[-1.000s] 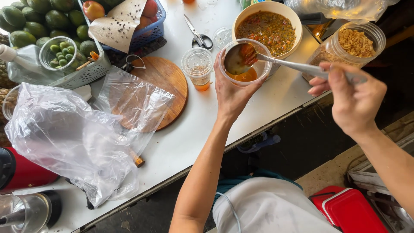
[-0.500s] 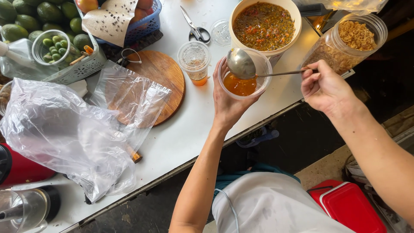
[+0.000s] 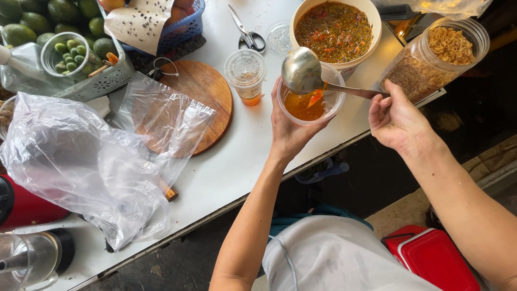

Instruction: Preparing a meat-filled sandwich and mixing iced fruit drinks in a small food stall.

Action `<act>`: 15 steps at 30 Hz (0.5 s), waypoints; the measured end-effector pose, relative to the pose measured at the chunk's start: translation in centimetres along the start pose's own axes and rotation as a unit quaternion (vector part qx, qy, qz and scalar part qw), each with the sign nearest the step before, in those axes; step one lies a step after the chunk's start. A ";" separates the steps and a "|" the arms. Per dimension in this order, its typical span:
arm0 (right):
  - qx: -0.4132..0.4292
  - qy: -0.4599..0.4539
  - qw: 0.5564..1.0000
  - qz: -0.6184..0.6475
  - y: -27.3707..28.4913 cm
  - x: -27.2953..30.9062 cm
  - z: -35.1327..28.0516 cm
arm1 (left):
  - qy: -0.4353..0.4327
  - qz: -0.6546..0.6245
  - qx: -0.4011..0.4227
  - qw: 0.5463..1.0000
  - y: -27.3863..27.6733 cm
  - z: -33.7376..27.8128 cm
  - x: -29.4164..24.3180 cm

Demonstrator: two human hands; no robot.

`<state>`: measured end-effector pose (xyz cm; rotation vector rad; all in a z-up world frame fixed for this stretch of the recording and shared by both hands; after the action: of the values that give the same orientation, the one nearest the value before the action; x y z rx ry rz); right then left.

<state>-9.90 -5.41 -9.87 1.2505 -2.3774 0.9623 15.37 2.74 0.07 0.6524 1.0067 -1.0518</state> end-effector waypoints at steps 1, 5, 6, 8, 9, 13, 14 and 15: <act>-0.001 0.002 1.000 0.001 -0.3 -0.1 -0.6 | -0.001 -0.001 0.001 1.000 0.0 0.0 -0.1; 0.045 0.097 0.993 -0.040 -2.4 1.0 -4.3 | 0.015 -0.009 0.003 1.000 -0.1 -0.1 -0.1; 0.087 0.173 0.977 -0.092 -3.7 1.8 -5.8 | 0.028 -0.008 0.003 1.000 0.0 -0.1 0.1; 0.126 0.240 0.953 -0.136 -5.0 2.9 -8.6 | 0.027 -0.015 0.006 1.000 0.0 0.1 -0.1; 0.164 0.304 0.921 -0.180 -6.0 3.6 -10.4 | 0.027 -0.021 0.008 0.999 0.0 0.1 -0.2; 0.201 0.408 0.848 -0.271 -6.5 4.5 -14.2 | 0.041 -0.035 0.002 0.999 0.7 0.2 -1.0; 0.212 0.447 0.808 -0.321 -6.7 4.7 -15.0 | 0.048 -0.046 0.007 0.998 0.7 0.2 -1.0; 0.222 0.484 0.762 -0.369 -6.8 4.8 -15.9 | 0.055 -0.057 0.011 0.997 0.7 0.2 -1.0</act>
<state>-8.03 -0.40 7.32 1.2027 -0.7721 1.4161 15.99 3.23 1.09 0.6831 1.1401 -1.1380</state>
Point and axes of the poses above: each hand's wrist, its own z-axis towards the middle knuckle, its own y-axis out of the back of the hand, x = y × z, the point moved 8 cm from there along z, towards the middle knuckle, and after that the axes turned 6 degrees about -z, right-handed, at the moved point
